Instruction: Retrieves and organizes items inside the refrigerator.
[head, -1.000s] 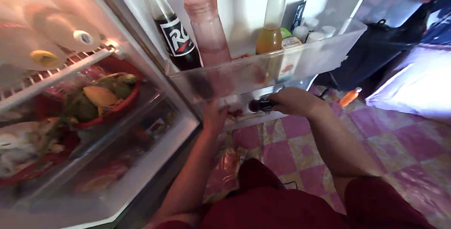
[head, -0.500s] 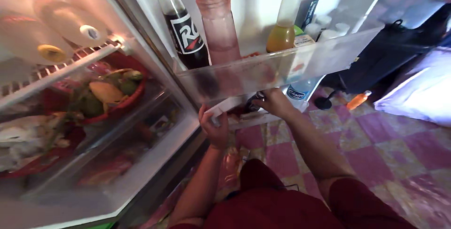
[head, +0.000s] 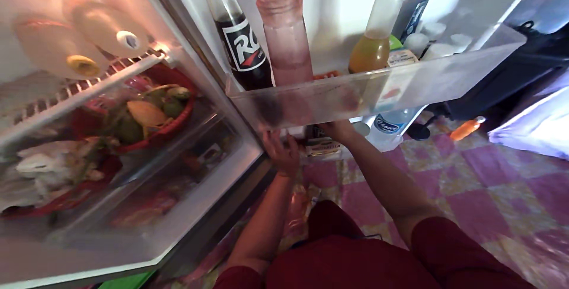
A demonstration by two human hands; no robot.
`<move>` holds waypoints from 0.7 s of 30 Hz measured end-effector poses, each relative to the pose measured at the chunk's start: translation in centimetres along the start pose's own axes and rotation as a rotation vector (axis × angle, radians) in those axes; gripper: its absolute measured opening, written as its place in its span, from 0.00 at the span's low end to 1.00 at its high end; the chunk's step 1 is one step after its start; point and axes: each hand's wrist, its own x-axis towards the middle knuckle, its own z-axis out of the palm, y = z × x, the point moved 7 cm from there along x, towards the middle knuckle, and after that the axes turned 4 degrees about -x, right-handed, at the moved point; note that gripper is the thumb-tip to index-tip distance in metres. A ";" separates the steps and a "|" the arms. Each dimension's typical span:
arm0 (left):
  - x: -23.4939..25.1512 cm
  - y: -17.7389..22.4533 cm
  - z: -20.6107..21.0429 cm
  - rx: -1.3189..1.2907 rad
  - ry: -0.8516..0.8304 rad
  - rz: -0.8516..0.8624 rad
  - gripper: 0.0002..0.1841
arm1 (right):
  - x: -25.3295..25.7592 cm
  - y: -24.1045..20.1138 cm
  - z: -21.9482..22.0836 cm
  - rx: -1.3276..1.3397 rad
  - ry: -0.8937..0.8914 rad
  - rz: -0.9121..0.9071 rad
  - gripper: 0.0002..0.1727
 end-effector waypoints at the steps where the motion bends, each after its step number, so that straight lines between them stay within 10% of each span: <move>1: -0.4 -0.6 0.6 -0.001 -0.063 -0.031 0.25 | -0.1 0.6 0.6 -0.035 -0.066 0.076 0.25; 7: -1.6 -0.5 0.4 -0.013 -0.142 0.035 0.29 | -0.1 1.4 2.6 -0.114 -0.475 0.357 0.26; 15: 0.3 -2.1 -1.2 -0.110 -0.312 -0.478 0.45 | -1.0 1.1 2.7 -0.089 -0.678 0.473 0.30; 21: 0.0 0.7 1.3 0.011 -0.587 -0.317 0.34 | -1.6 1.4 2.5 -0.154 -0.716 0.512 0.31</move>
